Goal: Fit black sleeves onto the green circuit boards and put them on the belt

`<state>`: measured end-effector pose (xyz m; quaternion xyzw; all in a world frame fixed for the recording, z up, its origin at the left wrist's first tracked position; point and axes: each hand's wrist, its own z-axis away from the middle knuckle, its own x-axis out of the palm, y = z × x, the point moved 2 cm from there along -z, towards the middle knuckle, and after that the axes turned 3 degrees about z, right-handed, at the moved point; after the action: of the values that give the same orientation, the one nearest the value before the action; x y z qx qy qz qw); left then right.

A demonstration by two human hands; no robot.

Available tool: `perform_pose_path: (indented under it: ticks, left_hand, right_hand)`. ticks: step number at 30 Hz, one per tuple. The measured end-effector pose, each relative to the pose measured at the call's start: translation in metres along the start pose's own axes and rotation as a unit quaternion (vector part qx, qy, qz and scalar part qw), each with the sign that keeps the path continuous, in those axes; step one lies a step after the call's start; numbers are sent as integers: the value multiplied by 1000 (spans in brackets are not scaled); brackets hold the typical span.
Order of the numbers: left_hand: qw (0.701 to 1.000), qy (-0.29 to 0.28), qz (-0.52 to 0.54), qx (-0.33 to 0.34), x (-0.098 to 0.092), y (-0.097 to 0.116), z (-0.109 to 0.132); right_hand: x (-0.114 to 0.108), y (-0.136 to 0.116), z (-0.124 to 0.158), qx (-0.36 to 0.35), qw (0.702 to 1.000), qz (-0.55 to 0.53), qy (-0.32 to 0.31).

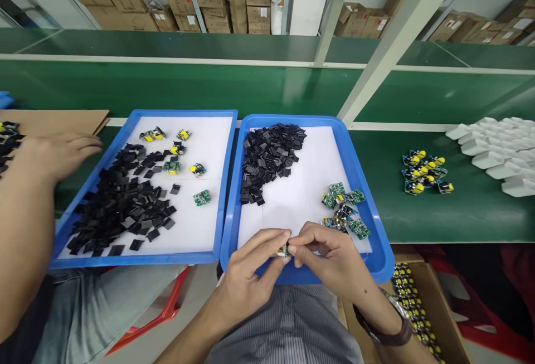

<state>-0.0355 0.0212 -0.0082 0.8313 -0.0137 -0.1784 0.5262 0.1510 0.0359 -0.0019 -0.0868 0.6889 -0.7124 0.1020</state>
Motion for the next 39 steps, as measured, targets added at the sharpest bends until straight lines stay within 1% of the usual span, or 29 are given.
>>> perform_pose_path:
  ticks: [4,7,9,13,16,20,25,27,29,32,33,35,39]
  left_hand:
    - [1000,12,12,-20,1,-1,2]
    - [999,28,34,-13,2,-3,3]
    - [998,28,55,-7,3,-2,2]
    - [997,19,75,-8,3,1,1]
    - [996,17,88,-13,3,2,2]
    - [995,11,98,3,5,1,4]
    - [997,17,69,-8,5,0,4]
    - [998,10,56,-23,5,1,2]
    - [998,9,52,-33,5,2,1]
    - [998,49,37,-23,5,4,0]
    - [997,66,28,-17,4,5,0]
    - [996,85,13,-13,5,4,0]
    - [996,90,-3,-9,6,3,1]
  right_hand:
    - [0,7,3,41,993,-113,12]
    - [-2,9,6,65,988,-137,4]
    - [-3,8,6,73,988,-137,1]
    - [-5,5,6,65,991,-115,-1]
    - [-7,5,5,68,994,-87,-15]
    - [-8,4,4,79,995,-48,-33]
    - [-8,4,4,44,999,24,-9]
    - [-8,8,3,53,999,3,-1]
    - [-8,14,5,81,996,-44,13]
    - [-10,23,11,114,988,-89,45]
    - [-10,25,14,111,988,-90,53]
    - [-10,24,19,84,992,-73,61]
    - [-4,14,26,18,998,-11,61]
